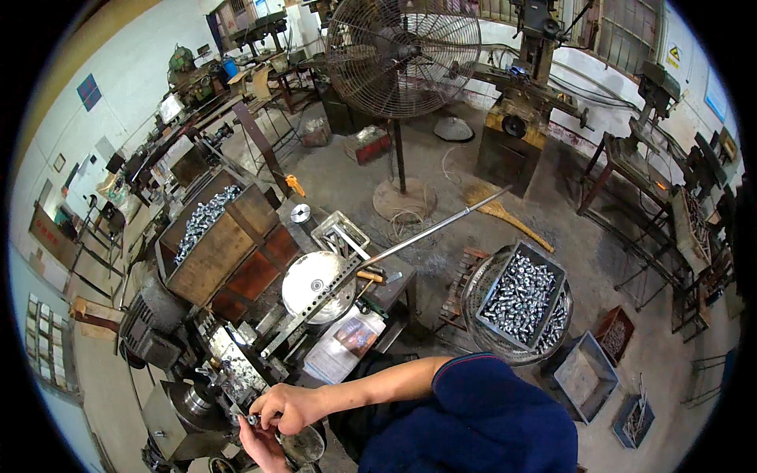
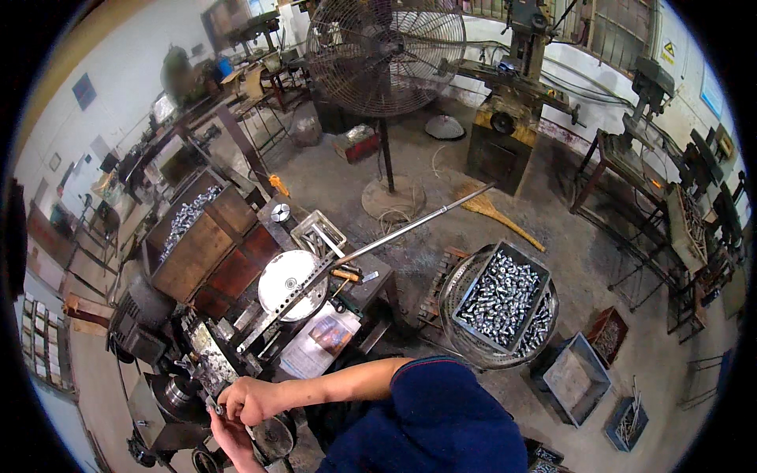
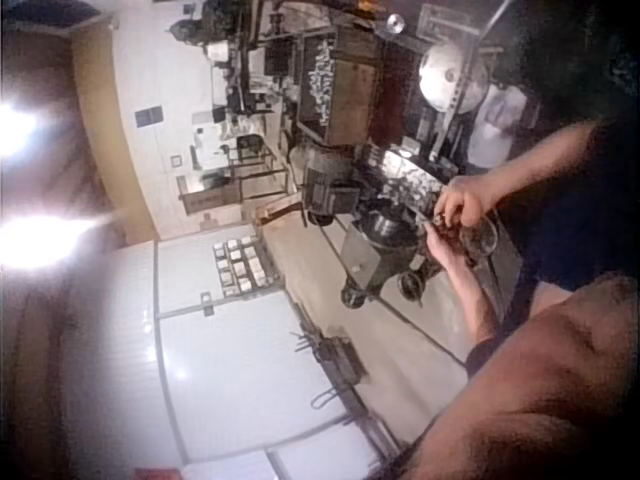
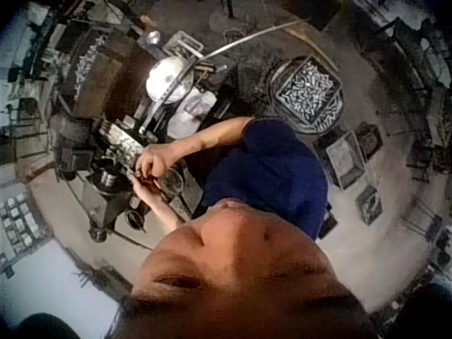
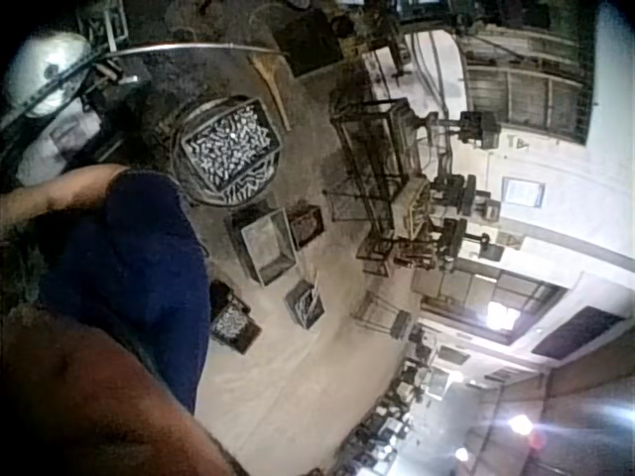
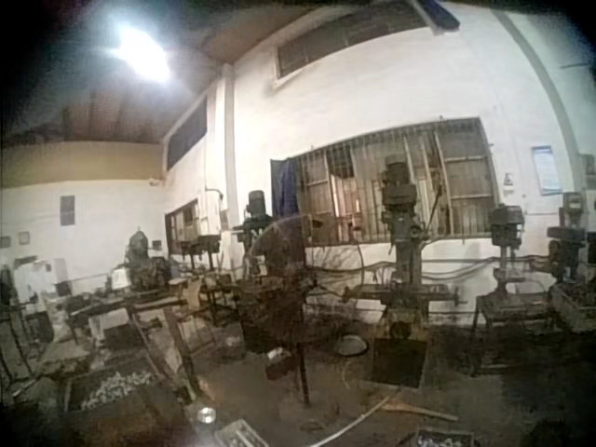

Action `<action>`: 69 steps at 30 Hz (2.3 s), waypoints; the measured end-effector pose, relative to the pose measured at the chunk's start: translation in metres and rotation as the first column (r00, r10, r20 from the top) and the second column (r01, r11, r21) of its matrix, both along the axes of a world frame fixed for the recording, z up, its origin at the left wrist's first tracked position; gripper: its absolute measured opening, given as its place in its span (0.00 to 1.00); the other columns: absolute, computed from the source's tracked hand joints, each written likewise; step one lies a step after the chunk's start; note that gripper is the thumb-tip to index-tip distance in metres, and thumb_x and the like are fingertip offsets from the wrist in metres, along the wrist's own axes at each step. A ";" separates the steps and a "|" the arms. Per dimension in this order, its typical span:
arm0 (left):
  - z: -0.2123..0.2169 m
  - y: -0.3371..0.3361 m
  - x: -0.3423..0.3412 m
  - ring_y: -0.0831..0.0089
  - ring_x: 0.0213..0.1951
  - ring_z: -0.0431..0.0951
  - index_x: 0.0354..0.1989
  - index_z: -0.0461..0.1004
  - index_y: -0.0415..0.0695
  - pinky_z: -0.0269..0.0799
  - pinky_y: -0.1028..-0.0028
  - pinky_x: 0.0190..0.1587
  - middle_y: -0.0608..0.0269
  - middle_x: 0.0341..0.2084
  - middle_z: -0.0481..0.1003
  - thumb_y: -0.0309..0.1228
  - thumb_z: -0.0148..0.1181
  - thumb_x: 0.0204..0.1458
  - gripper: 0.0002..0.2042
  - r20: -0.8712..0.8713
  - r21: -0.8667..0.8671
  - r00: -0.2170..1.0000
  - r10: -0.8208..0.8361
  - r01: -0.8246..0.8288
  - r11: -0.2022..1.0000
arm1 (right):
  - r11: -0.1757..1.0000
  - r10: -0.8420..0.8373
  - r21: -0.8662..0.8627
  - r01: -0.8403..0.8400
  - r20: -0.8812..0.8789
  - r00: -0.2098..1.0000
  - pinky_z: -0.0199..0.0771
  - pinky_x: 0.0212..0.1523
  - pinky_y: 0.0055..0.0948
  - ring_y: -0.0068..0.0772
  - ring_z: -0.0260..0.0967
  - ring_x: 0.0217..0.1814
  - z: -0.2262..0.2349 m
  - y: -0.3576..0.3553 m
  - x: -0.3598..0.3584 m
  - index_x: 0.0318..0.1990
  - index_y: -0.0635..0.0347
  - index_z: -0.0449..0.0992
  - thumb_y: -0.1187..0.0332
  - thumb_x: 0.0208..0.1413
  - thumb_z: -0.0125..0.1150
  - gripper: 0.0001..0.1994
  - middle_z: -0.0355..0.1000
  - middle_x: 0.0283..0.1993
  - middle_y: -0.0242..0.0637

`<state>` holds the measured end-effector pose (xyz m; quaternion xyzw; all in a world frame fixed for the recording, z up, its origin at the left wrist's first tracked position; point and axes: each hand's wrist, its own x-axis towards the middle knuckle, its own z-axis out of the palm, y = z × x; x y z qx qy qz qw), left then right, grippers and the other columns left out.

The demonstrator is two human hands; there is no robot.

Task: The person operates a lathe to process small metal components, using levers to control the machine and handling finished parts.

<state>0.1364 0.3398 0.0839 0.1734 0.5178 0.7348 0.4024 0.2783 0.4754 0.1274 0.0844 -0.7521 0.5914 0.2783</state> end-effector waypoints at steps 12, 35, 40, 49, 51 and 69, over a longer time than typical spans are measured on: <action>0.026 -0.008 0.028 0.76 0.30 0.74 0.36 0.71 0.46 0.68 0.76 0.32 0.68 0.28 0.74 0.41 0.45 0.58 0.13 0.206 0.038 0.978 0.015 -0.023 0.999 | 0.998 -0.061 0.025 0.064 -0.117 0.991 0.66 0.43 0.38 0.47 0.66 0.41 -0.006 -0.010 -0.010 0.18 0.63 0.72 0.73 0.27 0.56 0.05 0.71 0.37 0.40; 0.068 -0.053 -0.004 0.77 0.25 0.73 0.40 0.70 0.36 0.68 0.74 0.30 0.63 0.19 0.73 0.36 0.56 0.52 0.15 -0.553 -0.391 0.762 -0.337 0.121 0.913 | 0.830 0.154 0.532 -0.166 0.067 0.986 0.66 0.45 0.38 0.49 0.63 0.45 0.011 -0.004 -0.041 0.29 0.62 0.76 0.67 0.27 0.57 0.15 0.68 0.39 0.46; 0.096 -0.157 -0.044 0.58 0.29 0.77 0.45 0.70 0.41 0.70 0.64 0.32 0.48 0.25 0.75 0.38 0.58 0.48 0.18 -0.842 -0.537 0.380 -0.382 -0.522 0.663 | 0.738 0.147 0.641 -0.209 0.149 0.978 0.66 0.49 0.38 0.51 0.63 0.48 0.030 0.003 -0.097 0.31 0.64 0.77 0.66 0.30 0.59 0.16 0.67 0.45 0.50; 0.007 -0.325 -0.061 0.51 0.31 0.74 0.39 0.71 0.39 0.69 0.58 0.33 0.48 0.24 0.74 0.40 0.59 0.45 0.18 -0.745 -0.626 0.547 -0.381 -0.770 0.119 | 0.187 -0.272 0.962 -0.198 0.244 0.931 0.69 0.45 0.38 0.48 0.66 0.44 0.009 0.006 -0.221 0.24 0.64 0.78 0.66 0.30 0.58 0.12 0.71 0.36 0.48; -0.029 -0.332 -0.047 0.50 0.32 0.74 0.37 0.71 0.38 0.68 0.57 0.33 0.47 0.24 0.74 0.40 0.59 0.44 0.18 -0.859 -0.512 0.504 -0.090 -0.842 0.174 | 0.197 -0.287 0.958 -0.208 0.259 0.922 0.69 0.46 0.37 0.47 0.66 0.44 0.003 0.002 -0.229 0.26 0.64 0.78 0.66 0.30 0.58 0.13 0.71 0.36 0.49; -0.033 -0.377 -0.090 0.51 0.30 0.75 0.26 0.74 0.40 0.70 0.57 0.34 0.47 0.22 0.74 0.31 0.54 0.38 0.09 -0.713 -0.625 0.612 -0.343 -0.776 -0.086 | 0.613 -0.267 0.790 -0.008 0.217 0.939 0.69 0.36 0.39 0.57 0.68 0.35 0.001 -0.006 -0.244 0.16 0.69 0.72 0.66 0.27 0.56 0.12 0.67 0.29 0.56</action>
